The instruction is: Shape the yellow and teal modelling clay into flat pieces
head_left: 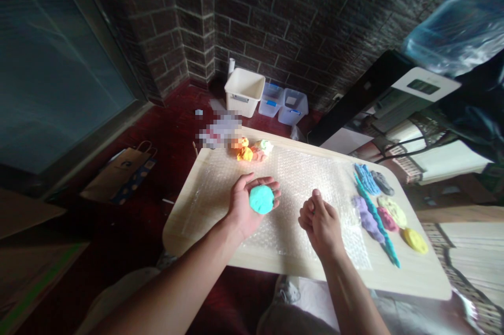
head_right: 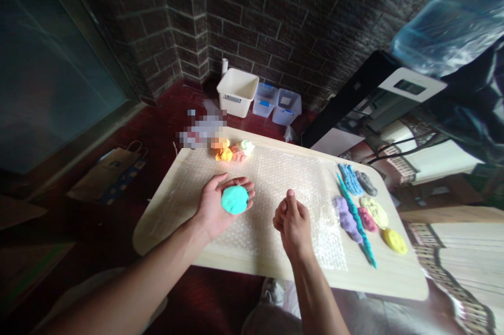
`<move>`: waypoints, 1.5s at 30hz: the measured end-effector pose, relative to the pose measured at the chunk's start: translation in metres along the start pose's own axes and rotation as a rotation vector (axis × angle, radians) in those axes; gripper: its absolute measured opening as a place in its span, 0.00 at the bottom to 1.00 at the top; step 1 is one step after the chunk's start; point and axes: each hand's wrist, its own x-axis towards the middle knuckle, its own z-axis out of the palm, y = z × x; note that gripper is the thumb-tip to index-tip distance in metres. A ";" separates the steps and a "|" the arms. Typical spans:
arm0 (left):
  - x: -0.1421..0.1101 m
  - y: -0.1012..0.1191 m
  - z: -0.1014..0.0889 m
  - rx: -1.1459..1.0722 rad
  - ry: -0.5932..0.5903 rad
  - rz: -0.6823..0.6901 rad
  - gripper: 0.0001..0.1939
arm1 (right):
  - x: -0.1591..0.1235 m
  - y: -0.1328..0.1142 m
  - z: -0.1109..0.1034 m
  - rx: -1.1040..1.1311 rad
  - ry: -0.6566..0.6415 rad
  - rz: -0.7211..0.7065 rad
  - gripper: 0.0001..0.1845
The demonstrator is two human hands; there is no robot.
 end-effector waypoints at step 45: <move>0.000 -0.001 0.001 0.008 0.008 -0.001 0.20 | 0.000 -0.010 -0.006 0.180 -0.159 0.232 0.17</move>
